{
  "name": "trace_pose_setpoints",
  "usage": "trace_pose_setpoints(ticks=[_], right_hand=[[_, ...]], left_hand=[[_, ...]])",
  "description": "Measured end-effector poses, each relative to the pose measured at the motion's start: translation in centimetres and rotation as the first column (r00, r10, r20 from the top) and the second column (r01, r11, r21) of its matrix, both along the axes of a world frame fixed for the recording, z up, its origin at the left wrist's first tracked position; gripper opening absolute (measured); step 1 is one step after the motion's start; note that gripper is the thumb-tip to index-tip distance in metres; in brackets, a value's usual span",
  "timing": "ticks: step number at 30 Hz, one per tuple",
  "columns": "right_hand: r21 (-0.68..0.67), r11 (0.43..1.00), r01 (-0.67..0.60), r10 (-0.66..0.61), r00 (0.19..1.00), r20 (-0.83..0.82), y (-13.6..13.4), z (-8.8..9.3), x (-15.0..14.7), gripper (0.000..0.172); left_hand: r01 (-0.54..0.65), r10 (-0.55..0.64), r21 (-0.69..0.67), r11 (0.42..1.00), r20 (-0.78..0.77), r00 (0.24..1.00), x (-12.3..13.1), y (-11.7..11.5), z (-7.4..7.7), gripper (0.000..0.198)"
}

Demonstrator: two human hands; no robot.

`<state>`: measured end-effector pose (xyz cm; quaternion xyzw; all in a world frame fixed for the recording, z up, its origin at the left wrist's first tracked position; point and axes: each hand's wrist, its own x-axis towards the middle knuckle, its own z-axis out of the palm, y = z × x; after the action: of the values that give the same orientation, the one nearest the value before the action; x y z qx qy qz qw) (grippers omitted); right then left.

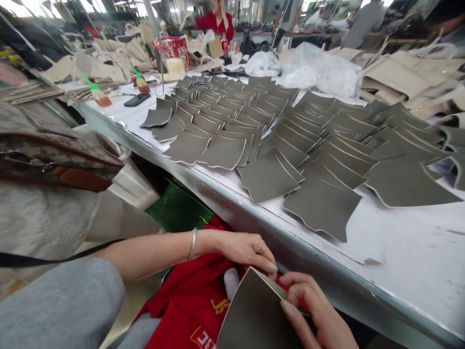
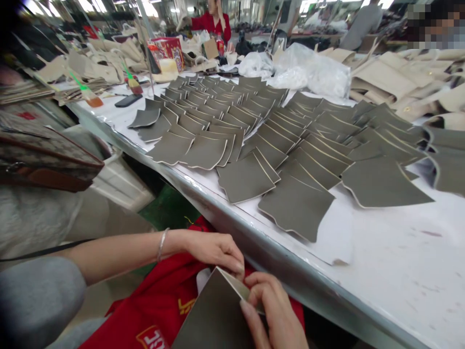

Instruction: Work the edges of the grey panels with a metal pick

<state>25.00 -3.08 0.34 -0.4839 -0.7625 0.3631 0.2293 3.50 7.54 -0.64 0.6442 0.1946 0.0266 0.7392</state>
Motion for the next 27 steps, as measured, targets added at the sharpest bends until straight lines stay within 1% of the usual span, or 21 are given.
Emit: trace_pose_setpoints(ticks=[2,4,6,9,12,14,16,19,22,25,27], right_hand=[[0.013,0.999,0.043,-0.044,0.999,0.028,-0.8,-1.4,0.0,0.02],[-0.008,0.998,0.056,-0.055,0.998,0.033,-1.3,-2.0,-0.1,0.02],[-0.057,0.997,0.052,-0.051,0.998,0.028,-1.4,-2.0,-0.3,0.02],[-0.129,0.991,0.047,-0.045,0.999,0.022,-1.2,-1.8,-0.5,0.021],[-0.182,0.982,0.049,-0.047,0.999,0.012,-1.0,-1.8,-0.7,0.023],[-0.213,0.976,0.044,-0.047,0.999,-0.011,-0.9,-1.7,-0.9,0.024],[-0.215,0.976,0.039,-0.049,0.998,-0.039,-0.8,-1.6,-1.1,0.024],[-0.156,0.987,0.042,-0.053,0.997,-0.062,-0.6,-1.3,-1.3,0.023],[-0.076,0.997,0.035,-0.04,0.997,-0.069,-0.6,-1.2,-1.4,0.023],[-0.007,1.0,0.03,-0.031,0.998,-0.048,-0.8,-1.3,-1.6,0.022],[0.04,0.998,0.048,-0.047,0.998,-0.03,-0.9,-1.4,-1.9,0.02]], left_hand=[[-0.001,0.006,0.057,0.998,-0.076,0.997,-1.2,-0.3,0.7,0.038],[0.034,-0.004,0.203,0.979,-0.15,0.989,-2.1,-0.6,1.8,0.032],[0.075,-0.002,0.338,0.938,-0.211,0.977,-2.5,-0.9,2.7,0.026],[0.084,0.031,0.462,0.883,-0.236,0.971,-2.5,-1.6,3.0,0.017],[0.07,0.043,0.493,0.867,-0.216,0.975,-2.4,-2.1,2.7,0.013],[0.061,0.044,0.484,0.873,-0.203,0.978,-2.4,-2.2,2.6,0.008],[0.045,0.05,0.471,0.881,-0.187,0.981,-2.4,-2.2,2.6,0.003],[0.02,0.063,0.467,0.884,-0.16,0.985,-2.5,-2.3,2.9,0.003],[0.013,0.065,0.495,0.869,-0.139,0.988,-2.5,-2.5,3.1,0.006],[0.045,0.053,0.552,0.833,-0.161,0.986,-2.4,-2.8,3.3,0.007],[0.084,0.054,0.603,0.794,-0.207,0.977,-2.3,-3.1,3.2,0.008]])
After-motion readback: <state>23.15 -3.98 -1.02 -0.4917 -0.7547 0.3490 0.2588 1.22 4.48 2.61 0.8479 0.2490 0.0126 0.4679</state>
